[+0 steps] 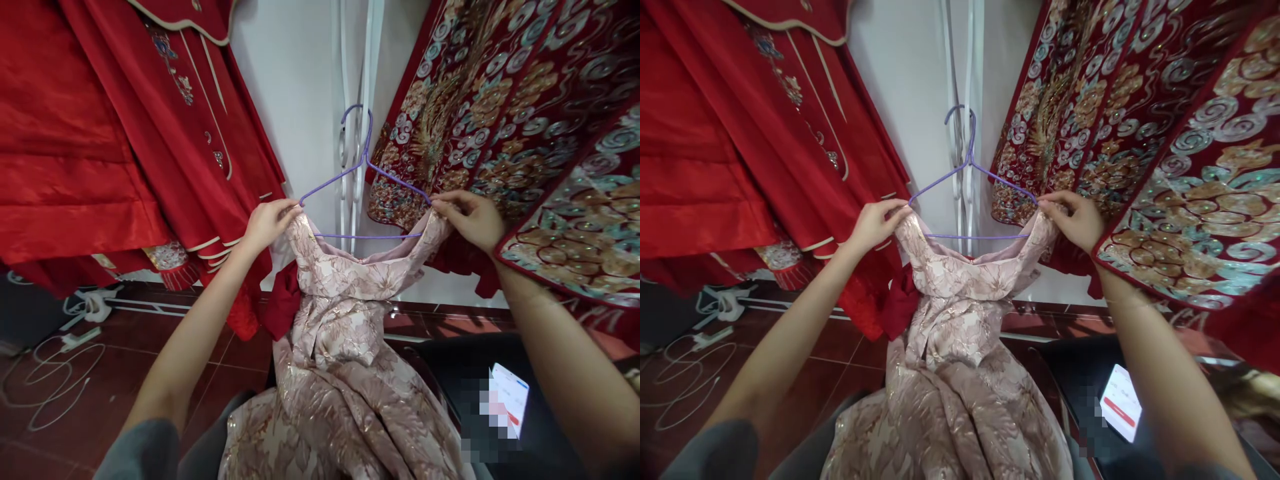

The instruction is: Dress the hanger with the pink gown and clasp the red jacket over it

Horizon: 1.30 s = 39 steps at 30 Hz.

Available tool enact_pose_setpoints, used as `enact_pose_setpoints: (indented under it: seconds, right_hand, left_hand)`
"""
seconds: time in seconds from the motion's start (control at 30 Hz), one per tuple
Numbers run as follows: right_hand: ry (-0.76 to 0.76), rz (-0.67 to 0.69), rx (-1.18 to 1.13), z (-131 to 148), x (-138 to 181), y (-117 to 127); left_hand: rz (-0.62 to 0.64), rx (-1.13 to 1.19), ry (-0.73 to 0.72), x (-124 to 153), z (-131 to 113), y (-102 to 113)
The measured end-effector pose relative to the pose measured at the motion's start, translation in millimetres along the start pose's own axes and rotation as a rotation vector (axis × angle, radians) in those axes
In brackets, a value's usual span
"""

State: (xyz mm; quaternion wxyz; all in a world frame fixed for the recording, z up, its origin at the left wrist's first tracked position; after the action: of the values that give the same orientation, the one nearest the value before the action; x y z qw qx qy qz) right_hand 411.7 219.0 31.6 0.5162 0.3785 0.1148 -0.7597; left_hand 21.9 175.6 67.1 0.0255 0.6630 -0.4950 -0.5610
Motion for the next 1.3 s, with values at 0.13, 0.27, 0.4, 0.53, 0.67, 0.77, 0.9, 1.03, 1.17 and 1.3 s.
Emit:
enact_pose_setpoints:
  seconds: [0.13,0.27,0.4,0.53,0.67,0.77,0.9,1.03,1.17,1.3]
  right_hand:
    - [-0.009,-0.140,-0.047,-4,1,12]
    - [-0.027,-0.310,-0.096,-13,9,30]
    - [-0.142,-0.435,-0.146,-28,39,37]
    - [-0.172,-0.629,-0.225,-29,88,44]
    - [-0.350,-0.671,-0.231,-46,129,47]
    - [-0.561,-0.388,-0.181,-69,143,31]
    - [-0.697,-0.075,-0.157,-89,155,6]
    - [-0.703,-0.092,-0.197,-89,153,2]
    - [-0.651,-0.136,-0.177,-81,147,12]
    - [-0.568,-0.297,-0.195,-75,136,30]
  left_hand:
    - [-0.118,-0.017,0.002,7,2,4]
    - [-0.270,0.042,0.118,27,25,18]
    - [-0.380,0.081,0.296,67,60,24]
    - [-0.363,0.265,0.450,105,78,2]
    - [-0.121,0.564,0.497,112,56,-43]
    - [0.075,0.783,0.481,104,27,-73]
    - [-0.009,0.981,0.546,85,14,-88]
    - [-0.015,1.113,0.562,71,1,-103]
    - [-0.002,1.087,0.577,66,-3,-106]
    - [-0.020,1.016,0.567,63,2,-93]
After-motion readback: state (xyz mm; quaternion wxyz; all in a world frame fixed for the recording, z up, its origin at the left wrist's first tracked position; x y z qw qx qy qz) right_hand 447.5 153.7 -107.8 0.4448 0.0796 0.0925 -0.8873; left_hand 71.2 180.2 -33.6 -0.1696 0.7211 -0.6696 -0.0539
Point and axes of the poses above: each hand's wrist, its own x-axis away from the middle knuckle, its own y-axis out of the back of the hand, z = x × y, the point moved 9 cm from there along -x, towards the middle knuckle, and after that the axes turned 8 degrees about -z, right-handed, at the moved point
